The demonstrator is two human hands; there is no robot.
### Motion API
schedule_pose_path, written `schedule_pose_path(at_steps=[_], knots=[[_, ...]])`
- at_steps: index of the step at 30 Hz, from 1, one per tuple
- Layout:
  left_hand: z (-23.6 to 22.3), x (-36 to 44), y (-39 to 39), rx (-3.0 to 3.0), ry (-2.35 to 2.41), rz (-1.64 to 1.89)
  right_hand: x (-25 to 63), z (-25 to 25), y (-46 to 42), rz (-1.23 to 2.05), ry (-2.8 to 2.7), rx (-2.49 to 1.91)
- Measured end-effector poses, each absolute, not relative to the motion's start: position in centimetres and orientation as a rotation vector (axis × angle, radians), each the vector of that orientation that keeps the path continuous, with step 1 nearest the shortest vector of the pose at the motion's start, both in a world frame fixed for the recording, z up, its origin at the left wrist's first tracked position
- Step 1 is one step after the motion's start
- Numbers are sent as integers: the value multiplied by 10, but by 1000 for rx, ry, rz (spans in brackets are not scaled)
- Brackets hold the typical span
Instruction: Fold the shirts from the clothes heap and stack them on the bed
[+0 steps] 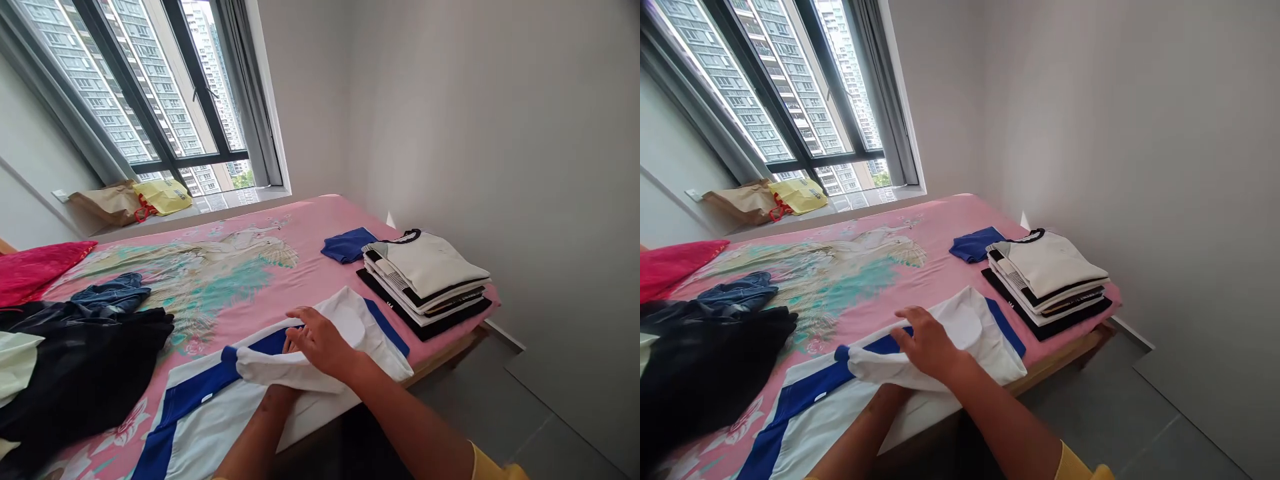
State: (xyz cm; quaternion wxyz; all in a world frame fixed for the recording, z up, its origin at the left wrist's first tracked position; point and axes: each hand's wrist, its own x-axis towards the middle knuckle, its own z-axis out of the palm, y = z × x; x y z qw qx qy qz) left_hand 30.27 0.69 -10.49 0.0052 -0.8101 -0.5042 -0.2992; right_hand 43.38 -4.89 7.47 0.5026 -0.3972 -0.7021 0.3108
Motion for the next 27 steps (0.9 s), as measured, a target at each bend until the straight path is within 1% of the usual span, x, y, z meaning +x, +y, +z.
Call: schedule_pose_path(at_steps=[3, 6, 10, 12, 14, 17, 20, 22, 25, 27], knots=[[-114, 291, 2, -2636, -1409, -758, 476, 20, -29, 781, -1423, -1306], [-118, 283, -1, -2603, -1312, -598, 523, -28, -10, 825, -1173, -1573], [-114, 282, 3, -2586, -1261, -520, 552, -58, 3, 885, -1062, -1700], [-111, 285, 0, -2573, -1266, -500, 553, -62, 6, 925, -1040, -1726], [-108, 290, -13, -2513, -1368, -529, 553, -61, 6, 989, -1034, -1723], [-95, 299, -58, -2488, -1521, -597, 553, -58, 2, 1115, -1033, -1680], [-64, 312, -109, -2689, -1548, -615, 551, -53, -5, 1220, -1033, -1594], [-37, 327, -124, -2852, -1557, -696, 547, -48, -8, 1252, -1043, -1522], [-9, 357, -106, -2720, -1608, -922, 536, -38, -10, 1236, -1082, -1419], [-2, 377, -78, -2648, -1685, -961, 530, -32, -9, 1183, -1127, -1344]])
